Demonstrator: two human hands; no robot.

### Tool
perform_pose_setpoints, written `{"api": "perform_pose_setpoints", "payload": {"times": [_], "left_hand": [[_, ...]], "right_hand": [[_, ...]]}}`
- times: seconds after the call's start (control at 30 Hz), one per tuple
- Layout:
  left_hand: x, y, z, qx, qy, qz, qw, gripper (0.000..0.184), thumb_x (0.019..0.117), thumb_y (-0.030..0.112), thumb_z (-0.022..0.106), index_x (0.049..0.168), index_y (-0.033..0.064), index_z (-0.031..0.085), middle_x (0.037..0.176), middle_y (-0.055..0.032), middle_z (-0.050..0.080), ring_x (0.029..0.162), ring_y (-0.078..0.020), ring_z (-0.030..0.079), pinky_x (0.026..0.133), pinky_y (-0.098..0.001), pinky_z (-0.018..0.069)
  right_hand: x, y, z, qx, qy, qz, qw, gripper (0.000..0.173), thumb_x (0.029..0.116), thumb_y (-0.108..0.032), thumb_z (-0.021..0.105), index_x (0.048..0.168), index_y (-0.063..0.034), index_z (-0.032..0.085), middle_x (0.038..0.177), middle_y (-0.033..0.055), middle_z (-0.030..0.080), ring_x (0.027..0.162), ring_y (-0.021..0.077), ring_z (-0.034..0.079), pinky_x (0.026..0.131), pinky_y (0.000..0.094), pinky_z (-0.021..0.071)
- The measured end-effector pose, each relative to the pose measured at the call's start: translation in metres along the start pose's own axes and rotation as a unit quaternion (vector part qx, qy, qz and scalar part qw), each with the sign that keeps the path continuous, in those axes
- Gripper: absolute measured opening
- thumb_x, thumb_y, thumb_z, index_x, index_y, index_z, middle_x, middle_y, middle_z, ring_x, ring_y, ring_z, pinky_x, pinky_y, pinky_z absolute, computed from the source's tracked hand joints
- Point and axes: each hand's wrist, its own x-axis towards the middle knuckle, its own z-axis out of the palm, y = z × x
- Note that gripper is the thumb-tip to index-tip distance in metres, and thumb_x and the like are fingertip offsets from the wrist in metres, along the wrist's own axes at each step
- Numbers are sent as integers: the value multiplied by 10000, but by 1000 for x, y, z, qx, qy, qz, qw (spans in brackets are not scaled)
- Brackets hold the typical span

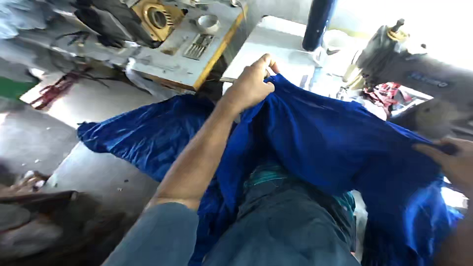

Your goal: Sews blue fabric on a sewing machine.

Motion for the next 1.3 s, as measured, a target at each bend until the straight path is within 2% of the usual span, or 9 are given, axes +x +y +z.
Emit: {"api": "perform_pose_setpoints", "payload": {"times": [0.1,0.27,0.43,0.53,0.63,0.73,0.93,1.03,1.3], "left_hand": [[35,-35,74,29,39,-23,999,472,927,46,625,1387,66,523,1219,-198,650,1085,-359,668,904,-571,568],[26,-44,121,64,144,0,987,386,980,135,600,1356,50,572,1340,-211,587,1268,-393,554,1046,-572,472],[21,-48,113,65,158,9,985,421,973,221,674,1342,51,562,1311,-180,593,1213,-349,577,1022,-532,486],[5,-63,91,109,111,2,988,422,1014,305,648,1354,69,568,1265,-167,631,1116,-322,651,937,-519,555],[-11,-87,67,144,70,62,985,275,1067,236,552,1229,58,685,1134,-138,666,1035,-273,679,901,-468,576],[-9,-72,41,69,73,44,994,243,1057,212,569,1172,61,720,1067,-99,683,976,-178,667,898,-371,559],[33,-67,58,83,2,19,996,209,1012,239,644,1165,120,721,1066,-71,661,960,-189,663,883,-414,573],[40,-60,69,41,-10,9,999,257,983,289,696,1181,127,710,1073,-46,676,934,-139,670,852,-351,582],[38,-51,84,127,31,37,991,216,951,325,737,1054,136,713,1066,-68,617,913,-231,622,801,-447,552]], "right_hand": [[10,-5,54,-37,44,82,995,289,1005,-208,653,1211,-16,718,1231,302,656,1145,521,620,943,749,455],[18,-41,101,36,157,-19,987,291,991,-167,675,1241,-21,706,1296,234,643,1138,383,664,917,565,566],[51,-62,140,67,153,-86,982,320,994,-304,693,1219,-79,724,1213,153,695,1081,316,693,870,531,584],[63,-60,147,99,157,-70,980,206,1007,-241,663,1097,-84,762,1105,136,723,1017,295,701,849,534,575],[64,-57,150,149,170,-60,972,192,1003,-203,662,1063,-45,753,1007,155,706,904,264,687,793,468,572],[66,-54,150,170,183,-49,967,203,999,-198,664,1042,-13,736,936,154,676,815,225,647,738,397,547],[73,-68,139,111,120,38,986,230,1007,-220,643,1067,-9,709,998,213,680,893,374,662,784,606,514],[72,-65,139,109,115,34,987,215,1008,-228,648,1069,-33,715,985,189,685,868,346,660,759,580,516],[75,-61,132,164,96,10,982,198,979,-218,706,1123,-84,728,1035,140,711,893,272,678,781,519,548]]}}
